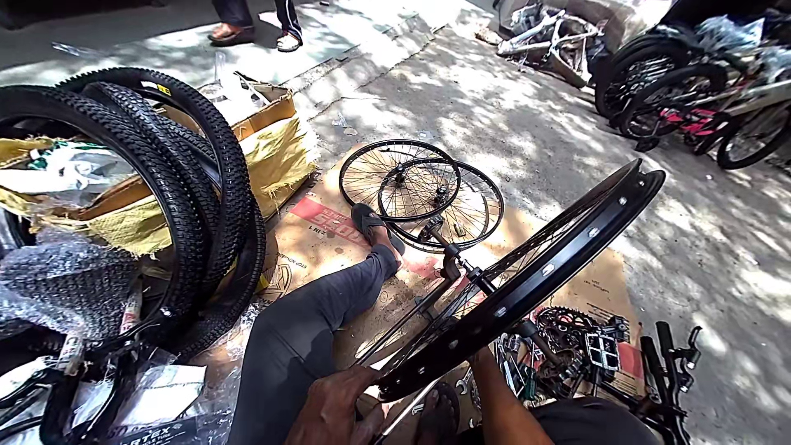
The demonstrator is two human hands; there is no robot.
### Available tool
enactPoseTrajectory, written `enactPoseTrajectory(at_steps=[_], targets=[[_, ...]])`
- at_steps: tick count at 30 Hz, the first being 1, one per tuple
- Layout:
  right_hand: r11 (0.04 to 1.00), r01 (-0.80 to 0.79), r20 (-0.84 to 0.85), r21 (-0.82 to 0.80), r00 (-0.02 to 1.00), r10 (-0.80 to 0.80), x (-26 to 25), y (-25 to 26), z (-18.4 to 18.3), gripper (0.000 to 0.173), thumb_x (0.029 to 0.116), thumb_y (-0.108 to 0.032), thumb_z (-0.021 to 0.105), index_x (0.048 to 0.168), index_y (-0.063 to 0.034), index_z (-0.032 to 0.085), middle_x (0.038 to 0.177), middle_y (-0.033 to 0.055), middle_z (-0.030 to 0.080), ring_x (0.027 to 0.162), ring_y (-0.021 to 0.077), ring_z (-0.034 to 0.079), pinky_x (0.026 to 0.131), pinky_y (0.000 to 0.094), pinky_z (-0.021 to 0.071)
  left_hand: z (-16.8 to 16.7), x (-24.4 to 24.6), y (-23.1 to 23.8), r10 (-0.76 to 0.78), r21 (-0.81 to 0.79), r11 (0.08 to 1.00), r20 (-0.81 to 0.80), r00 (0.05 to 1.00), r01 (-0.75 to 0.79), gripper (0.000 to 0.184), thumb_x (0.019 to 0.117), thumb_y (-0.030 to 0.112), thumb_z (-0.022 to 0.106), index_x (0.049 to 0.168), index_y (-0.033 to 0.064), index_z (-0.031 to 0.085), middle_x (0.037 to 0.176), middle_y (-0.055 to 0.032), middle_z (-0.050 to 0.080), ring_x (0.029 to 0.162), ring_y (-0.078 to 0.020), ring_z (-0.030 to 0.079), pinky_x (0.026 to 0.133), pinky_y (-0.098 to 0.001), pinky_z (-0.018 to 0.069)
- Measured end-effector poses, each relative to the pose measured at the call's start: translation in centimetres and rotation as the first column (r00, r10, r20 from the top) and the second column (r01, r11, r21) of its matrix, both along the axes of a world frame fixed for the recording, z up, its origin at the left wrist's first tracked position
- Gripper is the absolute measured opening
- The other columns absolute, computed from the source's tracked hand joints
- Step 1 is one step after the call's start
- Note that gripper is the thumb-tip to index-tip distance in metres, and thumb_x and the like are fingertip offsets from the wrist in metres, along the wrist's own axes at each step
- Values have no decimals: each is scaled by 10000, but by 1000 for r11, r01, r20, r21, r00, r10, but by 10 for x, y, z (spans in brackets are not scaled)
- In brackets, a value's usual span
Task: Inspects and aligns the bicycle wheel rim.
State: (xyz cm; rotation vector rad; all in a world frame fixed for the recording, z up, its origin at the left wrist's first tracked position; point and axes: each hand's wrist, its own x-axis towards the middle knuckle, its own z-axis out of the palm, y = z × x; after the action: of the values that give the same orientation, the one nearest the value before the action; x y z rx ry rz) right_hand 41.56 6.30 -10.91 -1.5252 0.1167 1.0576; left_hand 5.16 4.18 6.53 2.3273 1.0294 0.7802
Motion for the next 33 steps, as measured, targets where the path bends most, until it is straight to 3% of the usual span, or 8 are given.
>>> enactPoseTrajectory(at_steps=[3,12,17,20,22,25,29,33], targets=[[998,-65,-2,-4,998,65,8,-2,-5,379,1127,-303,335,1371,-81,519,1210,178,631,994,291,640,765,497,551,1,1,1,2,13,1000,-1,1000,-2,334,865,453,660,962,141,733,835,-19,731,726,-132,711,597,-347,583],[999,-28,-5,-36,1000,28,5,2,-4,404,1121,-332,314,1307,-59,548,1143,184,645,925,304,639,711,494,541,-3,-1,2,-41,20,999,-101,994,43,306,867,420,631,917,129,712,760,-29,693,656,-168,690,543,-378,558],[997,-80,26,-9,996,80,11,-3,-14,388,1118,-310,347,1340,-56,539,1185,183,642,991,296,645,770,513,552,10,-1,5,-63,37,997,-121,991,68,321,880,430,611,888,121,699,727,-32,677,633,-179,681,532,-388,549],[997,-75,23,-11,997,76,9,-3,-7,396,1123,-334,337,1356,-75,526,1192,176,627,1008,290,622,790,507,534,54,3,6,-38,43,999,198,980,30,409,974,459,639,1133,91,720,960,-55,750,879,-135,717,763,-330,599],[996,-85,37,-7,996,85,7,-5,-9,400,1124,-329,339,1370,-70,521,1207,187,627,1007,310,631,776,513,547,80,7,8,-51,-11,998,365,930,59,571,928,501,711,1349,126,622,1198,-82,713,1081,-164,698,910,-369,613],[996,-86,32,0,996,86,9,-5,-15,430,1123,-352,322,1384,-71,517,1228,184,631,1028,298,629,797,508,541,78,9,10,-79,-20,996,278,957,88,730,853,589,745,1427,174,569,1340,-83,638,1229,-177,617,999,-386,559],[996,-87,31,-26,996,87,5,-1,-3,395,1121,-331,346,1322,-56,546,1126,165,641,921,264,629,733,466,545,34,3,5,-56,38,998,107,993,52,400,929,471,646,1090,113,722,936,-77,703,863,-174,690,725,-337,581],[998,-61,-1,-23,998,61,5,-2,3,392,1117,-331,348,1291,-55,566,1088,156,658,898,265,639,733,475,545,35,2,8,-73,33,997,99,992,70,448,983,536,582,987,106,707,800,-53,662,705,-149,653,597,-315,545]])
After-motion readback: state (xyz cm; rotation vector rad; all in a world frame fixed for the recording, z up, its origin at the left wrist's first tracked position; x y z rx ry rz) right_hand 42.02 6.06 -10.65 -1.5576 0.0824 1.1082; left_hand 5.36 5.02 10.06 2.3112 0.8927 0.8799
